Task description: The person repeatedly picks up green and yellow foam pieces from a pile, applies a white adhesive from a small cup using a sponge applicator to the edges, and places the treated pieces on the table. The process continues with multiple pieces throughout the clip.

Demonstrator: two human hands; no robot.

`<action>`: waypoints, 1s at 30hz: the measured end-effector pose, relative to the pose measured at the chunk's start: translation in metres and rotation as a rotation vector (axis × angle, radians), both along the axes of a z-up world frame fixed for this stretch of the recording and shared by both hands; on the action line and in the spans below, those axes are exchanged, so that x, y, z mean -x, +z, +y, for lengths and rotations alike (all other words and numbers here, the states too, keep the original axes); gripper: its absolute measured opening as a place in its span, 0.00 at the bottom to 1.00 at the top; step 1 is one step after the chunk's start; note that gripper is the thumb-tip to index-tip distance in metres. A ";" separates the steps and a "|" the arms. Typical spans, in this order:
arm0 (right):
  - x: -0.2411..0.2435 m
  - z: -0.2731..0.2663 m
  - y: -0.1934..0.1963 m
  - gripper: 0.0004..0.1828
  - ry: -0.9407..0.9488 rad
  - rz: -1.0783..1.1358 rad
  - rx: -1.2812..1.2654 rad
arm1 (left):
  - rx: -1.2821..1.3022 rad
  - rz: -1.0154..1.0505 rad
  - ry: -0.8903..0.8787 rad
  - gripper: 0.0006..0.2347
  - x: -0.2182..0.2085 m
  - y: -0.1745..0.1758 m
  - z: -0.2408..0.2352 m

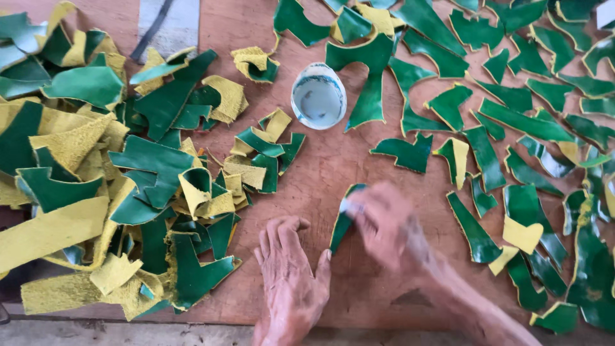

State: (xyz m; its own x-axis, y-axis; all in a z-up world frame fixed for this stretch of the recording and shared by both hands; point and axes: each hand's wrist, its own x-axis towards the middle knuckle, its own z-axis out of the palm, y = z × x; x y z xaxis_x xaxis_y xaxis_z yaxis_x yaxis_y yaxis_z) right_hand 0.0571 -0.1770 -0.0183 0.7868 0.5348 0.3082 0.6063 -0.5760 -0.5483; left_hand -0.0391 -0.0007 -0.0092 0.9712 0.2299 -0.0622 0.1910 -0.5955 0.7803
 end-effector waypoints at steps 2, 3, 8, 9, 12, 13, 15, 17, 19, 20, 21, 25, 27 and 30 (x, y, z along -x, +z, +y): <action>0.005 0.004 0.008 0.09 -0.150 0.022 0.033 | 0.002 -0.002 -0.007 0.28 0.004 -0.001 -0.002; -0.002 0.009 0.012 0.09 -0.215 0.024 0.041 | -0.004 -0.012 -0.001 0.28 0.002 -0.002 0.000; -0.008 0.018 0.028 0.06 -0.188 0.138 0.006 | 0.016 -0.028 -0.002 0.28 0.005 -0.001 0.000; -0.011 0.016 0.027 0.06 -0.290 0.194 0.030 | 0.012 -0.027 0.002 0.27 0.004 -0.001 0.000; 0.000 0.014 0.016 0.10 -0.101 -0.003 0.018 | 0.012 -0.027 -0.015 0.28 0.003 -0.002 0.001; 0.014 0.013 0.011 0.10 -0.068 0.016 0.007 | 0.014 -0.032 -0.026 0.27 0.006 -0.002 0.002; 0.042 0.012 0.003 0.10 -0.003 0.044 -0.015 | 0.019 -0.050 -0.051 0.26 0.007 -0.005 0.005; 0.062 0.009 0.001 0.11 0.039 0.066 -0.017 | 0.064 -0.088 -0.051 0.24 0.009 -0.007 0.008; 0.074 0.007 0.006 0.11 0.042 0.149 -0.030 | 0.112 -0.117 -0.046 0.22 0.012 -0.007 0.012; 0.078 0.002 0.013 0.10 0.025 0.221 -0.041 | 0.138 -0.127 -0.041 0.21 0.013 -0.007 0.014; 0.074 -0.001 0.018 0.09 0.012 0.292 -0.050 | 0.165 -0.138 -0.031 0.21 0.014 -0.007 0.014; 0.037 -0.007 0.032 0.08 -0.234 0.104 -0.063 | 0.184 -0.096 0.029 0.23 0.019 -0.010 0.011; 0.017 0.001 0.027 0.08 -0.258 0.124 -0.050 | 0.141 -0.111 0.025 0.24 0.016 -0.009 0.006; 0.021 0.017 0.018 0.09 -0.153 0.005 -0.015 | 0.111 -0.230 0.031 0.21 0.016 -0.011 0.007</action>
